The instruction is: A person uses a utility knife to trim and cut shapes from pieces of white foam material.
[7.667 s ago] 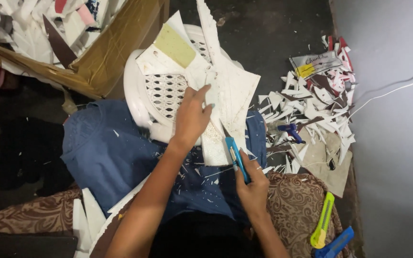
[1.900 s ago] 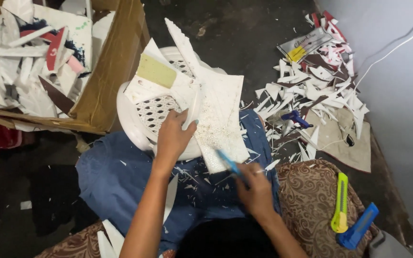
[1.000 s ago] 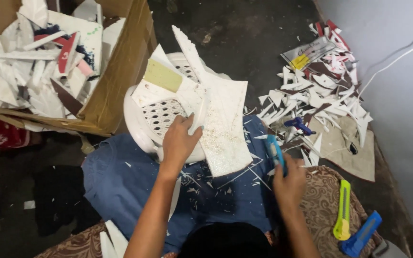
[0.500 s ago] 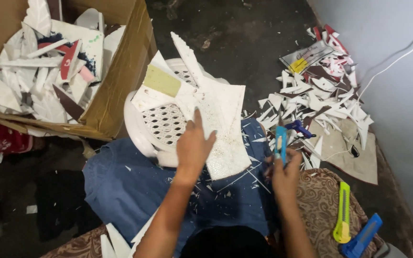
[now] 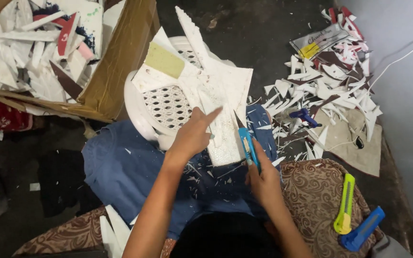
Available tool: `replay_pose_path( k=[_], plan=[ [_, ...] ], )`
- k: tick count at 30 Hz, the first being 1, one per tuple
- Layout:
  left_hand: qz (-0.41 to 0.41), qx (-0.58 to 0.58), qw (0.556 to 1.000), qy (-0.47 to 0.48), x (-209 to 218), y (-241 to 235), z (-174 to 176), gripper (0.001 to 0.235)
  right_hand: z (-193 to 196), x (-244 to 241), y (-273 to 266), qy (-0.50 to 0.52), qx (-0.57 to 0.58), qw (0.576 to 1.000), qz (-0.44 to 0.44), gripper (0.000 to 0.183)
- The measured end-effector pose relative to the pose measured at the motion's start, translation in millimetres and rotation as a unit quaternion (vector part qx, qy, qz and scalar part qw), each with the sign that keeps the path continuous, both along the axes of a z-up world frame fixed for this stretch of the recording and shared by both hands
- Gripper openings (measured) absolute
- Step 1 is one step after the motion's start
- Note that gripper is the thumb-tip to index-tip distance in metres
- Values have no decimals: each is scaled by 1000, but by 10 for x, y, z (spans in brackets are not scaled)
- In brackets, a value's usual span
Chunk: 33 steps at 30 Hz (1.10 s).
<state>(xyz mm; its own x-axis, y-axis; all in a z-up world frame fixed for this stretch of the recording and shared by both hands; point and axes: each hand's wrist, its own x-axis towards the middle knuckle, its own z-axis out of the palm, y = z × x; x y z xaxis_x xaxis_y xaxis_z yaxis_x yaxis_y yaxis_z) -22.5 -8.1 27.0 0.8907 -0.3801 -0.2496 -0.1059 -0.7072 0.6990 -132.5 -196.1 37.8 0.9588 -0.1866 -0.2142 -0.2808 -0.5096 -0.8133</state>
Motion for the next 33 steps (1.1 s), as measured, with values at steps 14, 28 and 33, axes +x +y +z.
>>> replay_pose_path(
  k=[14, 28, 33],
  plan=[
    [32, 37, 981, -186, 56, -183, -216, 51, -359, -147, -234, -102, -219, 966, 94, 63],
    [31, -48, 960, -275, 67, -204, -625, 36, -408, -95, -117, -107, -253, 950, 151, 55],
    [50, -37, 960, -274, 76, -227, -702, 34, -262, -57, -50, 0, -298, 943, 146, 58]
  ],
)
